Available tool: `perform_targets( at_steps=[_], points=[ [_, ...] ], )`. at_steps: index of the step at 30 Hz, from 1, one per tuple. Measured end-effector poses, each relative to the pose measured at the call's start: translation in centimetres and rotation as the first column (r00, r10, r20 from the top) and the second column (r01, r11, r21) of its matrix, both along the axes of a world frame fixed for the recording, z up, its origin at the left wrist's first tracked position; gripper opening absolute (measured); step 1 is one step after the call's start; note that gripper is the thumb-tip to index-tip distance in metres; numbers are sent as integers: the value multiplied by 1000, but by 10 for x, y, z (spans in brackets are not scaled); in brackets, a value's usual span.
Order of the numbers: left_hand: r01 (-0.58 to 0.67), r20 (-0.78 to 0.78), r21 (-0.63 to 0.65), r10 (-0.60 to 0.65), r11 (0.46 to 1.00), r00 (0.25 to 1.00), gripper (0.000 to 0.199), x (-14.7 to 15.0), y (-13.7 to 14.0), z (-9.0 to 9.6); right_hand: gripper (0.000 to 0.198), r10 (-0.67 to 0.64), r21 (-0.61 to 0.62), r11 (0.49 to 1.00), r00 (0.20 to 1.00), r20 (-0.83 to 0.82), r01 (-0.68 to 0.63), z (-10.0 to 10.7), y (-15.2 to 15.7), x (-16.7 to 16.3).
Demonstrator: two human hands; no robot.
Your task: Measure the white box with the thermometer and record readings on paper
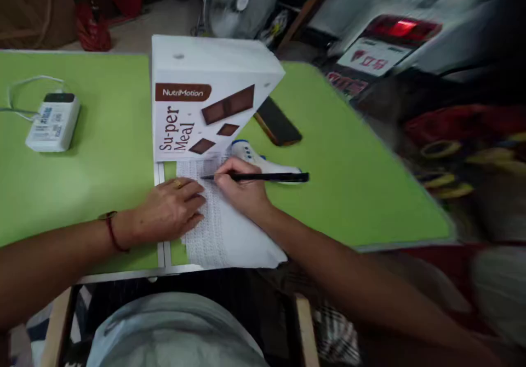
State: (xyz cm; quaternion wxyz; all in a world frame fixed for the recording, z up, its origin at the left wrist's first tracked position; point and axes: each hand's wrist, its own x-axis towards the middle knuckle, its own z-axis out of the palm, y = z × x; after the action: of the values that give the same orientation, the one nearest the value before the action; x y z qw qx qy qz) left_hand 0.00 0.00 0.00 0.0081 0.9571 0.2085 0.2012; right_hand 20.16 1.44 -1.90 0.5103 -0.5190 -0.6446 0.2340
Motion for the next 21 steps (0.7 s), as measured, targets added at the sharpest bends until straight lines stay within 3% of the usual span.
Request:
perform_targets(
  at_steps=[11,21],
  points=[
    [-3,-7,2,3,1000,1000,18,-2,1,-4,9,-19,-54,998,999,-37,17,2,-1,1],
    [7,-5,17,-7,1000,1000,18,0,2,-3,7,82,-115,990,997,-8,-82,2,-1,2]
  ],
)
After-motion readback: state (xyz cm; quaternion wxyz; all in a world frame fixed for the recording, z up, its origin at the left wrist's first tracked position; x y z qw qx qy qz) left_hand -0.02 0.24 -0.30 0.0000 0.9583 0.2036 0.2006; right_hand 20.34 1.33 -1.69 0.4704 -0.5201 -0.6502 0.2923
